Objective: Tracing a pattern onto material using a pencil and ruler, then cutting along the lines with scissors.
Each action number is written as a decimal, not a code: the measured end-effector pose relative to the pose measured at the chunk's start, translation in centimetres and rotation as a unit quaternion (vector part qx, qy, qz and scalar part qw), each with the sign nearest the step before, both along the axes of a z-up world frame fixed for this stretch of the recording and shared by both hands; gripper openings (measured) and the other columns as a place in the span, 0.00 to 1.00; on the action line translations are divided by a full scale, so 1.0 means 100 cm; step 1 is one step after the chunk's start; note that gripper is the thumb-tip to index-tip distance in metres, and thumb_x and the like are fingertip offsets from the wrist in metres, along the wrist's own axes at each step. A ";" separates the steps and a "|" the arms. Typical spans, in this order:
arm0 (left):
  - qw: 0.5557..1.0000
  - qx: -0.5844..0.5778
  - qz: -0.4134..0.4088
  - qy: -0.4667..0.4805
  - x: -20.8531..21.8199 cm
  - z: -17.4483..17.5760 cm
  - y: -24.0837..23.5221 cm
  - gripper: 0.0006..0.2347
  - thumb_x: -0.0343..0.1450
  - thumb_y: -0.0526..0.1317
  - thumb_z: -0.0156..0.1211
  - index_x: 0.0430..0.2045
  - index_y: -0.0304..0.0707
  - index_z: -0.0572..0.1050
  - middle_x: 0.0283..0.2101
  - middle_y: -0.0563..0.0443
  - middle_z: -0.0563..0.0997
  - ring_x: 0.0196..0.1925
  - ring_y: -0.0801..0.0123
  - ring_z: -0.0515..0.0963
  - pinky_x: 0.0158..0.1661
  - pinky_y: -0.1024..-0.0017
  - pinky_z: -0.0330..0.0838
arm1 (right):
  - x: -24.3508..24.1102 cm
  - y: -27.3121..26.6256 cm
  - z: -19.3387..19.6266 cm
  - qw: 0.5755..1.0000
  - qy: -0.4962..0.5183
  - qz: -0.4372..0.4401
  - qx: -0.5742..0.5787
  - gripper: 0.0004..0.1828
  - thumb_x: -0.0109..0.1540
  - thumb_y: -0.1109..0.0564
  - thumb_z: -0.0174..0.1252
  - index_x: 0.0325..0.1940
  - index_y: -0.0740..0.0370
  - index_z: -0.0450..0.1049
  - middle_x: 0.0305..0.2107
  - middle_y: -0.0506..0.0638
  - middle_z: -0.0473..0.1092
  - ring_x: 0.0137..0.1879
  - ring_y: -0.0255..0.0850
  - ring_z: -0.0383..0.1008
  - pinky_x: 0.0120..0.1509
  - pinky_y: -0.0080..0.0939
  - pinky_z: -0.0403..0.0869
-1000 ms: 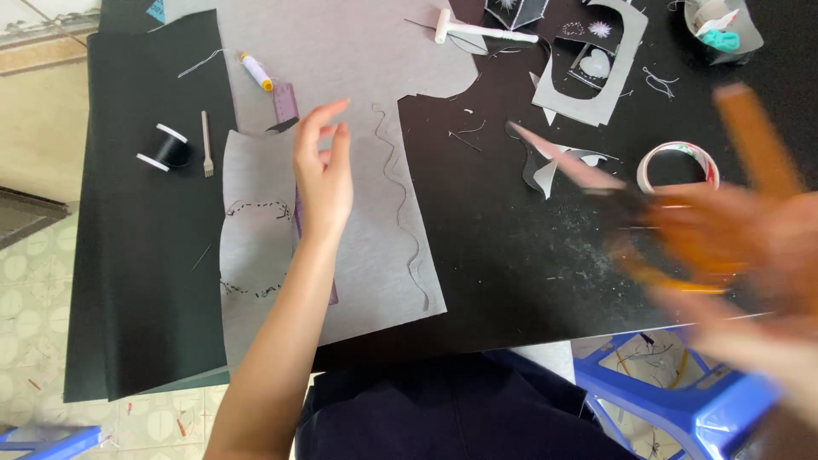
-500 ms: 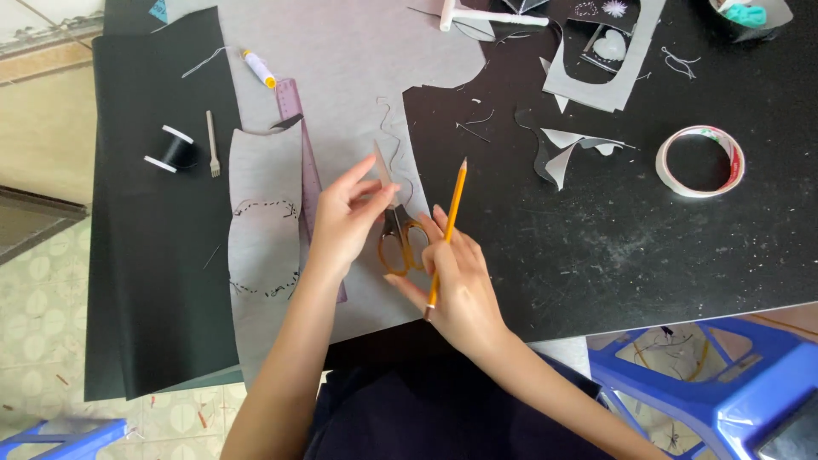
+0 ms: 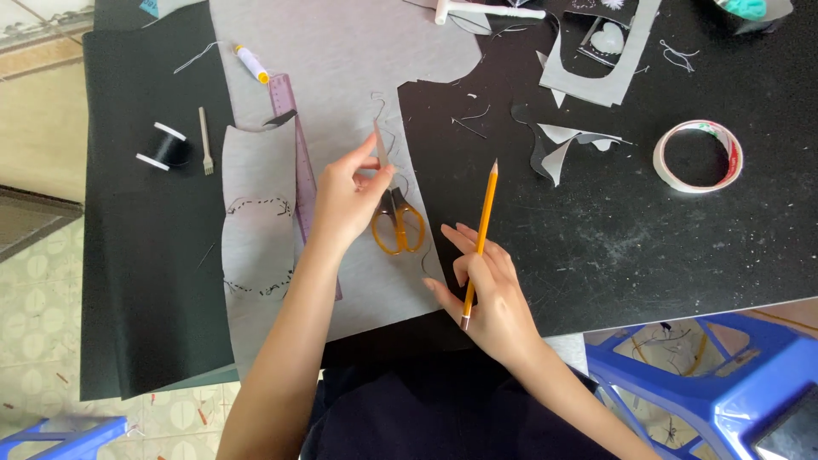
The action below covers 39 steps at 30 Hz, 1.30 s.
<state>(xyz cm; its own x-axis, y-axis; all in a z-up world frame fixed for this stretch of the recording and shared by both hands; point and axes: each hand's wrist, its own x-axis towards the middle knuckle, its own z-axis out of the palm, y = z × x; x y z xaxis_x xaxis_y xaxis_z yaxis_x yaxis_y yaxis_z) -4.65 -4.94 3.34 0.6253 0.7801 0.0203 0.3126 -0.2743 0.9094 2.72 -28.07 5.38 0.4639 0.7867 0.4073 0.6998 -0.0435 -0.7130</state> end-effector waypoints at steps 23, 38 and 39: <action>0.931 0.335 -0.030 -0.141 0.023 0.041 0.005 0.13 0.81 0.30 0.52 0.60 0.41 0.68 0.44 0.50 0.80 0.41 0.70 0.79 0.41 0.72 0.80 | 0.008 -0.010 0.000 0.995 0.093 0.038 0.011 0.19 0.64 0.57 0.62 0.32 0.54 0.54 0.57 0.64 0.72 0.62 0.54 0.75 0.63 0.55 0.69; 0.935 0.328 -0.010 -0.138 0.018 0.038 0.005 0.11 0.81 0.34 0.53 0.59 0.43 0.70 0.44 0.50 0.77 0.37 0.71 0.79 0.40 0.72 0.81 | 0.008 -0.009 0.002 0.994 0.096 0.047 0.022 0.19 0.65 0.58 0.61 0.32 0.55 0.54 0.56 0.65 0.72 0.63 0.54 0.74 0.62 0.52 0.71; 0.933 0.331 -0.012 -0.141 0.018 0.038 0.005 0.11 0.81 0.33 0.53 0.58 0.42 0.70 0.44 0.50 0.77 0.37 0.71 0.79 0.40 0.72 0.81 | 0.009 -0.009 0.002 0.994 0.096 0.047 0.021 0.19 0.65 0.58 0.61 0.32 0.55 0.54 0.56 0.65 0.72 0.63 0.55 0.75 0.62 0.52 0.71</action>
